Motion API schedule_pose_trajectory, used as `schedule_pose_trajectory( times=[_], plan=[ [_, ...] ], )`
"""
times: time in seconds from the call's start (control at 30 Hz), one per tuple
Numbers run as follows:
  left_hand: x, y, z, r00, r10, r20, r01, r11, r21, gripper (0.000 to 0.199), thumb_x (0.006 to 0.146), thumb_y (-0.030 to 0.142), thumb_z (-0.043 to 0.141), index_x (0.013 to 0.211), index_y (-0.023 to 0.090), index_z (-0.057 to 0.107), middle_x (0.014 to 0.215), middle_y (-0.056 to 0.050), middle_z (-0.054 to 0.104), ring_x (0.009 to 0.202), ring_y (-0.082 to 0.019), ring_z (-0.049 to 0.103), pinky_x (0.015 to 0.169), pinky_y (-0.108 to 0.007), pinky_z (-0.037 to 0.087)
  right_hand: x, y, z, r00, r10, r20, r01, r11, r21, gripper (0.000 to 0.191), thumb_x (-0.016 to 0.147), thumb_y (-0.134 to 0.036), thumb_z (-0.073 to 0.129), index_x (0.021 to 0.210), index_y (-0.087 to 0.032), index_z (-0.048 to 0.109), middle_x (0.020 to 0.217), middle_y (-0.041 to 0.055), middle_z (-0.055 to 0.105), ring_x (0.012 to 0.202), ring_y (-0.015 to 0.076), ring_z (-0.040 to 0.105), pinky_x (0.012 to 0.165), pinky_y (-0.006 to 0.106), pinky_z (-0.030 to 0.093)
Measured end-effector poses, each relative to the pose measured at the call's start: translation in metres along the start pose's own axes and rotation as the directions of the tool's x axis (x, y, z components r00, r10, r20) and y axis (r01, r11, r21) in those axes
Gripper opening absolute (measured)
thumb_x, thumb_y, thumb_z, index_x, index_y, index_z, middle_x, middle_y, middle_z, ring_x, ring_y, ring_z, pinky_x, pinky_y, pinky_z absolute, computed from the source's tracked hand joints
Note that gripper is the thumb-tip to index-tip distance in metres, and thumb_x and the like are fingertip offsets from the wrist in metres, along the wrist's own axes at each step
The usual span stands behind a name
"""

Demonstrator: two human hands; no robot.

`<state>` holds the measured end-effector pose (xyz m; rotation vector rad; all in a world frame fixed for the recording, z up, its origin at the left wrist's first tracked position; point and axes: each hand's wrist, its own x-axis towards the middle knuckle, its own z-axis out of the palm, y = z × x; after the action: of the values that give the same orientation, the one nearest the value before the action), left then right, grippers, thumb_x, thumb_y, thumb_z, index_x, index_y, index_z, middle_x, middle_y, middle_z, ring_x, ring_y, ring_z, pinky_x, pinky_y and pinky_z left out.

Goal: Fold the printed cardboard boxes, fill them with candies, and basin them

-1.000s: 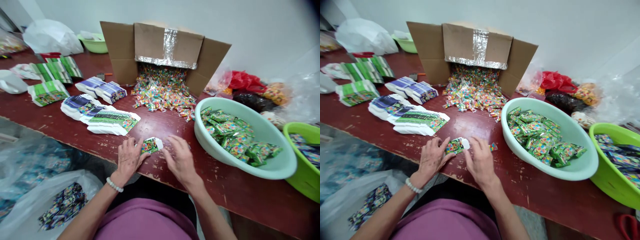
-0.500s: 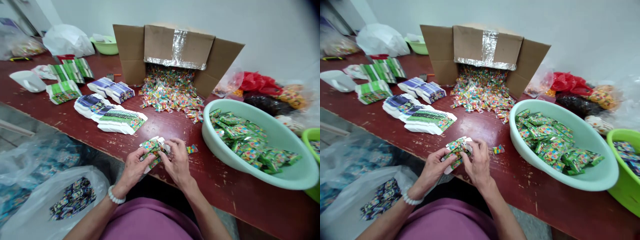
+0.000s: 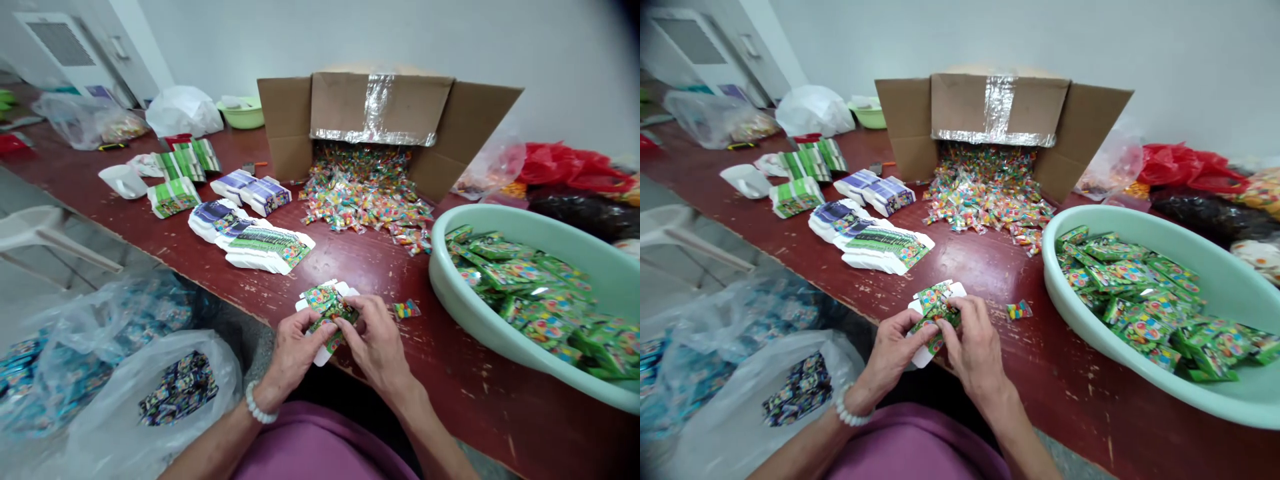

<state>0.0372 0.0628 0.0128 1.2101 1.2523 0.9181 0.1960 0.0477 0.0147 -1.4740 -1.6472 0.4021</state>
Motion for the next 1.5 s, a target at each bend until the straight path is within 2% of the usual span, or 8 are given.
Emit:
schedule_pose_trajectory(
  times=[0.23, 0.4, 0.63, 0.9, 1.07, 1.27, 1.4, 1.5],
  plan=[
    [-0.001, -0.001, -0.011, 0.979, -0.012, 0.204, -0.019, 0.988, 0.151, 0.027, 0.082, 0.041, 0.070, 0.079, 0.015, 0.067, 0.069, 0.001, 0.060, 0.063, -0.012, 0.050, 0.057, -0.022, 0.038, 0.012, -0.003, -0.024, 0.971, 0.128, 0.200, -0.161, 0.974, 0.158, 0.012, 0.083, -0.023, 0.071, 0.073, -0.019, 0.065, 0.073, 0.0018, 0.066, 0.065, 0.0167, 0.060, 0.061, 0.027, 0.047],
    [0.007, 0.017, -0.024, 0.793, -0.059, 0.607, -0.051, 0.986, 0.161, 0.038, 0.076, 0.032, 0.075, 0.111, 0.018, 0.068, 0.097, -0.003, 0.068, 0.085, -0.018, 0.059, 0.075, -0.026, 0.048, 0.002, -0.012, -0.026, 0.963, -0.015, 0.270, -0.046, 0.975, 0.217, 0.012, 0.085, -0.014, 0.064, 0.075, -0.020, 0.061, 0.073, -0.0004, 0.062, 0.067, 0.0149, 0.058, 0.064, 0.026, 0.045],
    [0.005, 0.007, -0.021, 0.695, -0.215, 0.686, 0.104, 0.974, 0.200, 0.043, 0.067, 0.032, 0.082, 0.104, 0.017, 0.066, 0.071, 0.003, 0.063, 0.057, -0.012, 0.052, 0.052, -0.022, 0.040, -0.001, -0.011, -0.037, 0.795, 0.003, 0.607, -0.229, 0.927, 0.296, 0.006, 0.092, -0.021, 0.057, 0.098, -0.023, 0.056, 0.078, -0.0038, 0.063, 0.060, 0.0115, 0.056, 0.055, 0.022, 0.042],
    [0.006, 0.012, -0.019, 0.636, -0.182, 0.750, 0.099, 0.983, 0.155, 0.034, 0.072, 0.031, 0.076, 0.103, 0.018, 0.071, 0.078, -0.001, 0.068, 0.066, -0.015, 0.060, 0.062, -0.025, 0.049, 0.000, -0.013, -0.042, 0.755, -0.099, 0.648, -0.130, 0.946, 0.297, 0.073, 0.084, -0.016, 0.061, 0.149, -0.024, 0.028, 0.092, 0.0006, 0.069, 0.072, 0.0176, 0.065, 0.062, 0.028, 0.051],
    [0.008, 0.014, -0.016, 0.742, -0.165, 0.649, 0.086, 0.985, 0.152, 0.023, 0.074, 0.029, 0.075, 0.091, 0.015, 0.070, 0.075, 0.000, 0.065, 0.058, -0.011, 0.054, 0.052, -0.022, 0.047, 0.001, -0.013, -0.039, 0.746, -0.124, 0.655, -0.121, 0.941, 0.317, 0.087, 0.086, -0.026, 0.065, 0.158, -0.024, 0.016, 0.088, 0.0003, 0.069, 0.060, 0.0153, 0.060, 0.052, 0.025, 0.047],
    [0.004, 0.009, -0.011, 0.878, -0.214, 0.428, 0.257, 0.965, -0.045, 0.024, 0.076, 0.035, 0.075, 0.083, 0.013, 0.068, 0.066, -0.001, 0.064, 0.052, -0.012, 0.058, 0.049, -0.025, 0.052, -0.003, -0.004, -0.020, 0.932, 0.143, 0.334, -0.270, 0.889, 0.371, 0.078, 0.082, -0.024, 0.070, 0.151, -0.026, 0.033, 0.135, 0.0119, 0.059, 0.052, 0.0067, 0.051, 0.047, 0.023, 0.046],
    [0.002, 0.007, -0.006, 0.872, -0.212, 0.442, 0.286, 0.952, -0.108, 0.022, 0.075, 0.032, 0.075, 0.081, 0.012, 0.069, 0.067, -0.002, 0.065, 0.057, -0.014, 0.061, 0.055, -0.027, 0.055, -0.005, 0.004, -0.001, 0.906, 0.200, 0.372, -0.372, 0.795, 0.478, 0.022, 0.088, -0.032, 0.065, 0.105, -0.019, 0.071, 0.114, 0.0082, 0.067, 0.059, 0.0101, 0.058, 0.053, 0.024, 0.049],
    [0.002, 0.007, -0.009, 0.906, -0.127, 0.404, 0.158, 0.986, -0.045, 0.025, 0.079, 0.033, 0.075, 0.094, 0.013, 0.071, 0.086, -0.005, 0.072, 0.079, -0.017, 0.066, 0.074, -0.029, 0.056, -0.006, 0.004, 0.003, 0.892, 0.292, 0.344, -0.439, 0.738, 0.512, 0.021, 0.090, -0.035, 0.063, 0.084, -0.018, 0.072, 0.089, 0.0039, 0.070, 0.062, 0.0126, 0.059, 0.057, 0.025, 0.048]
  ],
)
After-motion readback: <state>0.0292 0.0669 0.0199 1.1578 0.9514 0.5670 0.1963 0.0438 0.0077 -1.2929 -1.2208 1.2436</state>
